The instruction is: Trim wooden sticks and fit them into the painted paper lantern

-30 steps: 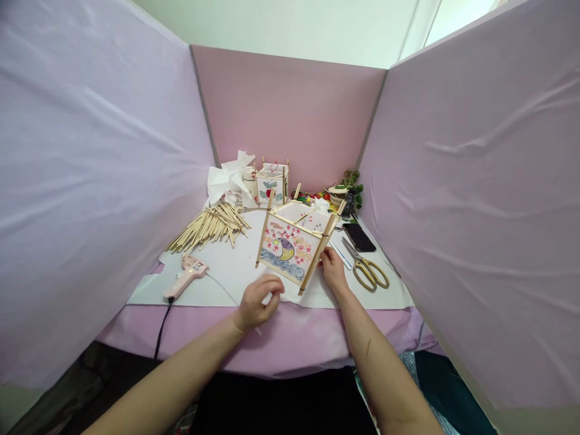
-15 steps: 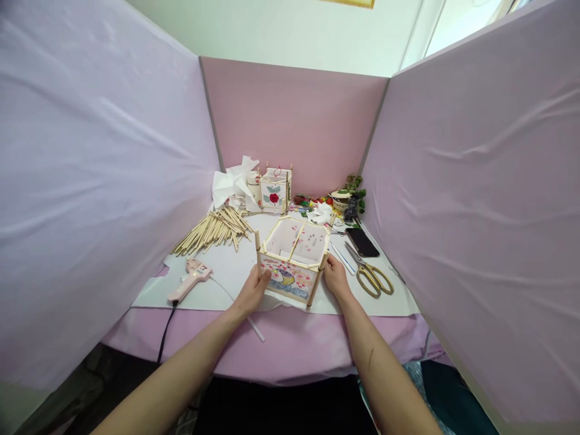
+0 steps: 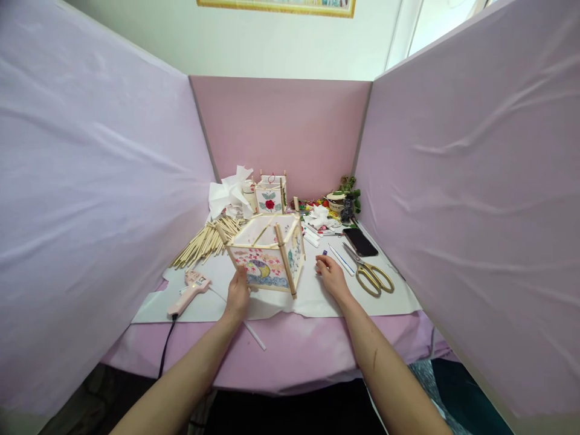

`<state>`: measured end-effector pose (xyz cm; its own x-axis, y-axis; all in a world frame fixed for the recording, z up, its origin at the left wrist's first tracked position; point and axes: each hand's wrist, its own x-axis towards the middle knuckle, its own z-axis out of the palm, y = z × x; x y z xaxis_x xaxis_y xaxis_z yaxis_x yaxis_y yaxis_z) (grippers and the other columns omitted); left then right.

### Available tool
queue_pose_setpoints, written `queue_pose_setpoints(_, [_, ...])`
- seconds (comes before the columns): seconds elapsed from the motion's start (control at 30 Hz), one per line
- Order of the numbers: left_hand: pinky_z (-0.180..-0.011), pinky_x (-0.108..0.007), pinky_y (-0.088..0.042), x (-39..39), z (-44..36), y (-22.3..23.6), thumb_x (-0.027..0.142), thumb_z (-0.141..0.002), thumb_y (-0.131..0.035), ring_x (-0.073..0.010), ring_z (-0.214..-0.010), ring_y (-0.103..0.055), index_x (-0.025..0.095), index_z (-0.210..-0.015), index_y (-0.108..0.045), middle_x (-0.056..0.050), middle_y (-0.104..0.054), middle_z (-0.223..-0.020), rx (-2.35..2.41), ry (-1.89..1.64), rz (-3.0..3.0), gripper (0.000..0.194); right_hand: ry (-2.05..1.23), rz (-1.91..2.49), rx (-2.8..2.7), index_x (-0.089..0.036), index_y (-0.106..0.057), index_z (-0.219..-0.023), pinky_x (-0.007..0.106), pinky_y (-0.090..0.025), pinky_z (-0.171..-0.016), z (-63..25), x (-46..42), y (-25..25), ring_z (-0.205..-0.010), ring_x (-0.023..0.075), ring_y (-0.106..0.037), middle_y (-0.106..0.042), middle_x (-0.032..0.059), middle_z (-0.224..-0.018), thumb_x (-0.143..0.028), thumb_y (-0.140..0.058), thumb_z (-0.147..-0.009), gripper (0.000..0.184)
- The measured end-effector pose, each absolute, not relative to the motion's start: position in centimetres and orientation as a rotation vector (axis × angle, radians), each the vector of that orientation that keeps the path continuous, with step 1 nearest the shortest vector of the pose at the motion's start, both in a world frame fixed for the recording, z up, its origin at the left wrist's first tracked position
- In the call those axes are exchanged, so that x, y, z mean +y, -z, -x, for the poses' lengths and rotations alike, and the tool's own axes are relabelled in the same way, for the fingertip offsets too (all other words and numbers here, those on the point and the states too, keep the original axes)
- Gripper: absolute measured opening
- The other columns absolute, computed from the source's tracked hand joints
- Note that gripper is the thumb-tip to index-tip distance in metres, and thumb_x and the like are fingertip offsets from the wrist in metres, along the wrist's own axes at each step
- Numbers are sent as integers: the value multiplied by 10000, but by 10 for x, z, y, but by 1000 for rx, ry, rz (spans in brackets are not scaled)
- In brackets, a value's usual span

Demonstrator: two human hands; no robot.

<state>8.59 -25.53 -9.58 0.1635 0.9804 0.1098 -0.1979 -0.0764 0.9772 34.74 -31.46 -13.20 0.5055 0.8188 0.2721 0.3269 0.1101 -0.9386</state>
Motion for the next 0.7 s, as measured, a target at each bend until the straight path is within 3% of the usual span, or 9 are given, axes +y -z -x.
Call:
queue_pose_setpoints(0.2, [-744, -331, -514, -240, -77, 97, 684, -818, -408, -262, -1016, -631, 188, -1186, -571, -123, -649, -1167, 1022, -1331, -1154, 639, -478, 1498, -1092, -190, -630, -964, 339, -524, -714, -347, -315, 132, -808, 201, -646, -673, 87, -983, -462, -488, -835, 333])
queue_pose_setpoints(0.4, [-664, -294, -522, -233, -78, 104, 717, -797, -395, -232, -918, -665, 175, -1175, -575, -122, -685, -1070, 978, -1329, -1196, 685, -468, 1538, -1160, -190, -650, -883, 321, -484, -678, -345, -319, 127, -683, 184, -620, -688, 56, -829, -461, -482, -835, 323])
queue_pose_setpoints(0.53, [-628, -280, -527, -237, -81, 101, 684, -821, -401, -206, -860, -678, 192, -1164, -565, -99, -692, -1016, 939, -1294, -1161, 622, -453, 1555, -1184, -201, -650, -849, 314, -466, -679, -344, -321, 126, -681, 185, -612, -687, 45, -802, -455, -475, -838, 309])
queue_pose_setpoints(0.7, [-651, -257, -535, -238, -83, 96, 584, -852, -465, -183, -960, -646, 203, -1144, -552, -96, -625, -1194, 833, -1307, -993, 488, -444, 1573, -1217, -199, -651, -837, 311, -449, -678, -344, -323, 124, -694, 191, -609, -680, 42, -779, -447, -475, -839, 304])
